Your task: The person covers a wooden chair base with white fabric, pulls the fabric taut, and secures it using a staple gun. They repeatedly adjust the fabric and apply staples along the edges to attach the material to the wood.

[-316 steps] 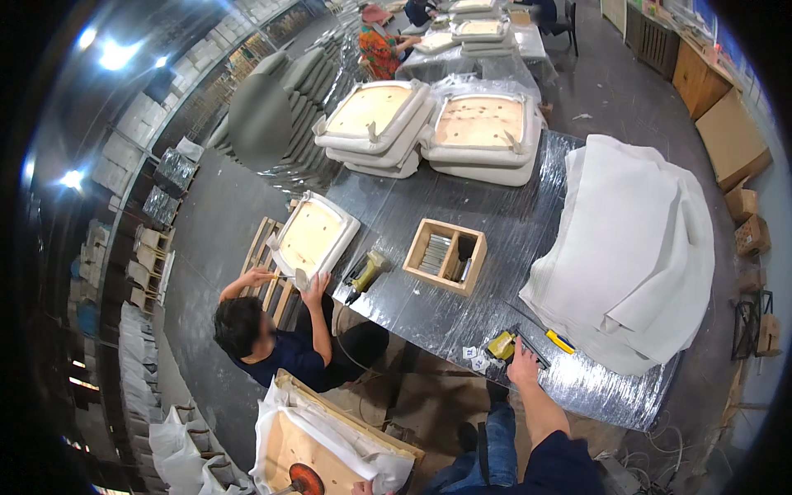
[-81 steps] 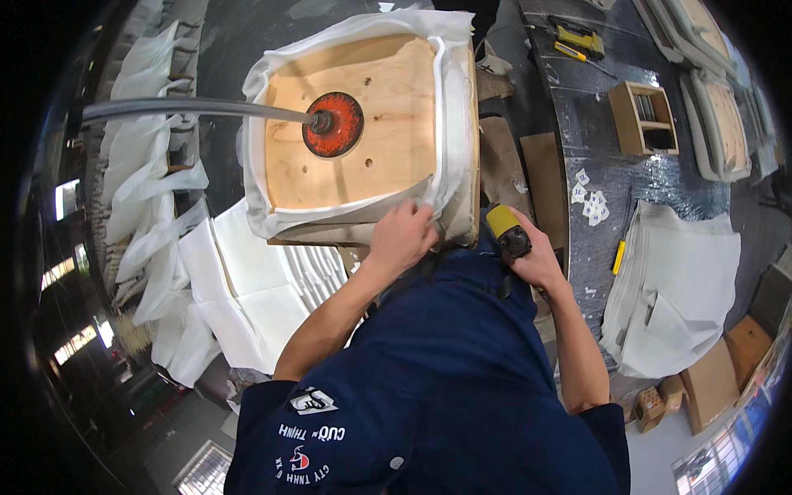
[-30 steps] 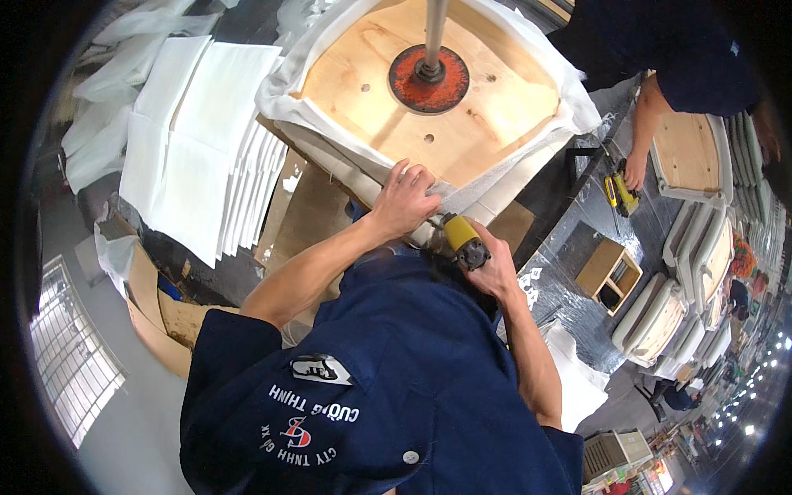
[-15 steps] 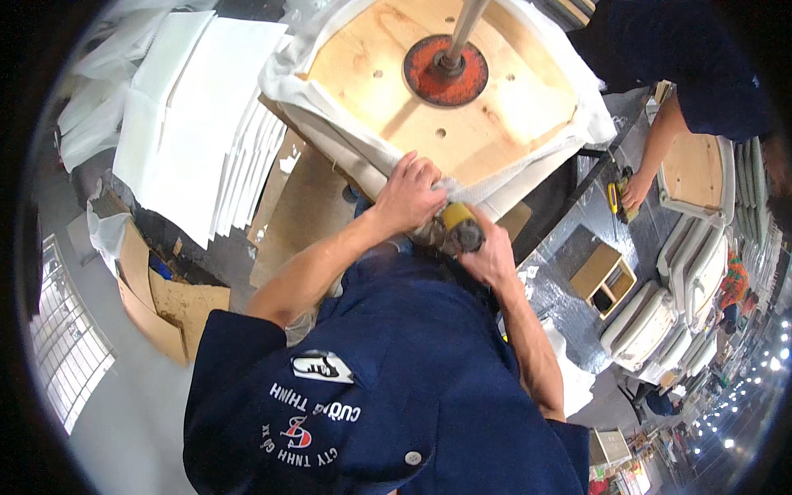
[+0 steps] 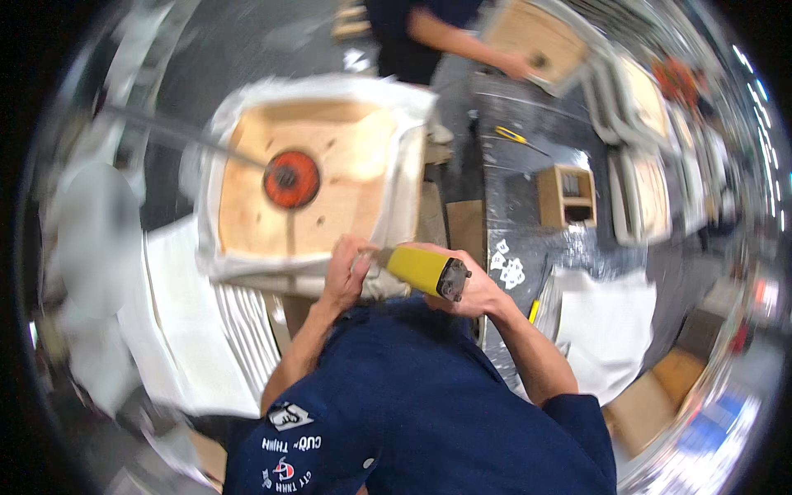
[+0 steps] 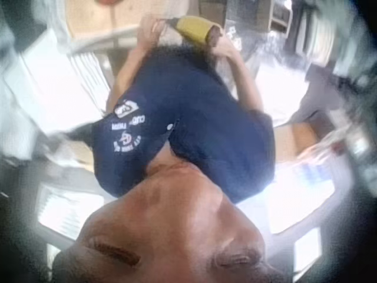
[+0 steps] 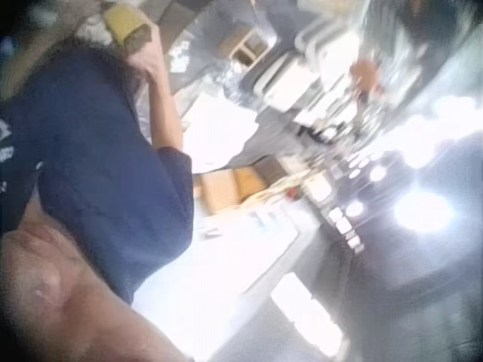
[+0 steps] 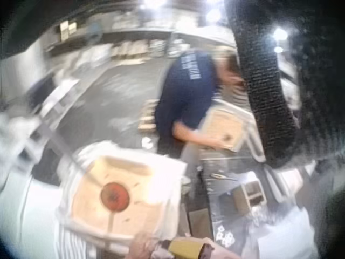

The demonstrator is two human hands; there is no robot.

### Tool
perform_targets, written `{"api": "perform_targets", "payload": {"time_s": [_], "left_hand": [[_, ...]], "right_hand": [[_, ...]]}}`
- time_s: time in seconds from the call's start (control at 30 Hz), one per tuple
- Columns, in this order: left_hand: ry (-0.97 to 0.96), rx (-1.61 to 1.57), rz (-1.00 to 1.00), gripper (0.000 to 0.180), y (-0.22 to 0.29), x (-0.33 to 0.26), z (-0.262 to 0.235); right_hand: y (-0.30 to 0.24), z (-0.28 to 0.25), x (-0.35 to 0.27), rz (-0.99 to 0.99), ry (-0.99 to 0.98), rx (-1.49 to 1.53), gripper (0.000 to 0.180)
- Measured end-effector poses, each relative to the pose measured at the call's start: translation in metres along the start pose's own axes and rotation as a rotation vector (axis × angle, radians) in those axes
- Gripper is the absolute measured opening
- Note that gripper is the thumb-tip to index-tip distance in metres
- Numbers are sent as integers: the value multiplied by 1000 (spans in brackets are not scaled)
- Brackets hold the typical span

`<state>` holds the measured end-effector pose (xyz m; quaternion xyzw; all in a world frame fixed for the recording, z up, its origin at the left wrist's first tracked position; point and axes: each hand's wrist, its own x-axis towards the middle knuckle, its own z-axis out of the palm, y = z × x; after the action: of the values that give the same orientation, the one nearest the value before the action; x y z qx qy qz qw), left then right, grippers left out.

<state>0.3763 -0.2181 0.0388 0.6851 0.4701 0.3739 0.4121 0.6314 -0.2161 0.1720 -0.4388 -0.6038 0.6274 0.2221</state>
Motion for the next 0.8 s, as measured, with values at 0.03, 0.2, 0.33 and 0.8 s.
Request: {"api": "perform_targets", "payload": {"time_s": [0.03, 0.2, 0.33, 0.8], "left_hand": [[-183, -340, -66, 37, 5, 7, 7], [-929, -629, -173, 70, 84, 48, 35], [-1452, -1087, -211, 83, 143, 77, 79], [-1022, 176, -102, 32, -11, 200, 250]], "right_hand": [[-8, -3, -6, -60, 13, 76, 70], [-34, -12, -68, -120, 132, 687, 87], [-27, -5, -134, -351, 404, 994, 97], [370, -56, -183, 539, 1500, 131, 74]]}}
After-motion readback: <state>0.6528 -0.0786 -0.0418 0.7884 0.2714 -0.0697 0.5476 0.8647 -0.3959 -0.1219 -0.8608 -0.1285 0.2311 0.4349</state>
